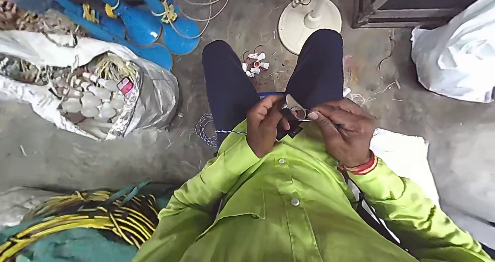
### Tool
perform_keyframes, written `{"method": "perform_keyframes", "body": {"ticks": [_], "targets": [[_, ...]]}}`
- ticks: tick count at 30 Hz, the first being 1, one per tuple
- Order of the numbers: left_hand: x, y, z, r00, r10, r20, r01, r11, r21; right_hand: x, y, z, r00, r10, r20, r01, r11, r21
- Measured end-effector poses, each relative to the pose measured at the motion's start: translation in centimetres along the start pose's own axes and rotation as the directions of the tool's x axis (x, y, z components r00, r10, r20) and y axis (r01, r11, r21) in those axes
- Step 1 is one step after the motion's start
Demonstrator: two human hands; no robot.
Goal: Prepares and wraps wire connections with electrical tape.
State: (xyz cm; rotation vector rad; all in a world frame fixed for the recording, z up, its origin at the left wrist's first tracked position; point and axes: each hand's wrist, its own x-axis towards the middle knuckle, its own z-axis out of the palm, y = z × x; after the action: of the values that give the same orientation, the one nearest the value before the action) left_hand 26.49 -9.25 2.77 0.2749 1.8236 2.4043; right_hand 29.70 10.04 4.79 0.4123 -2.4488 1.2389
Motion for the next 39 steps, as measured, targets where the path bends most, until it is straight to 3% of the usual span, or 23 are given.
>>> {"method": "perform_keyframes", "body": {"ticks": [6,10,13,15,18,21,23,27,33,39], "targets": [[1.5,1.5,0.6,0.927,-0.368,-0.071,0.36,0.928,-0.098,0.1,0.7,-0.4,0.976,-0.171,0.135,0.179,0.983,-0.048],[1.9,2.1,0.3,0.852,-0.521,-0.053,0.52,0.853,-0.039,-0.4,1.4,0.1,0.952,-0.142,0.269,0.158,0.987,-0.037],[2.0,2.2,0.5,0.767,-0.641,-0.028,0.637,0.765,-0.094,-0.6,1.1,-0.1,0.937,-0.175,0.301,0.203,0.977,-0.065],[1.8,2.0,0.6,0.745,-0.667,-0.027,0.662,0.743,-0.099,-0.7,0.5,-0.2,0.933,-0.19,0.305,0.221,0.973,-0.072],[2.3,2.2,0.0,0.833,-0.553,-0.01,0.553,0.832,0.039,-0.6,-0.2,-0.1,0.963,-0.06,0.263,0.075,0.996,-0.047],[2.3,2.2,-0.1,0.96,-0.277,-0.032,0.277,0.935,0.219,-1.0,0.1,0.0,0.956,0.119,0.269,-0.15,0.984,0.095],[1.9,2.2,0.0,0.991,-0.133,-0.026,0.135,0.942,0.309,-0.8,0.2,0.1,0.95,0.131,0.283,-0.19,0.963,0.192],[1.4,2.0,0.2,0.999,0.006,0.036,-0.021,0.904,0.427,-0.4,-0.3,1.0,0.975,0.067,0.21,-0.118,0.963,0.242],[1.5,3.0,0.1,0.979,-0.069,0.192,0.034,0.984,0.177,0.3,-0.8,1.0,0.957,0.242,0.159,-0.289,0.839,0.462],[1.6,3.0,0.1,0.935,-0.066,0.348,-0.077,0.921,0.382,0.5,-1.2,1.4,0.966,0.251,0.06,-0.247,0.834,0.493]]}}
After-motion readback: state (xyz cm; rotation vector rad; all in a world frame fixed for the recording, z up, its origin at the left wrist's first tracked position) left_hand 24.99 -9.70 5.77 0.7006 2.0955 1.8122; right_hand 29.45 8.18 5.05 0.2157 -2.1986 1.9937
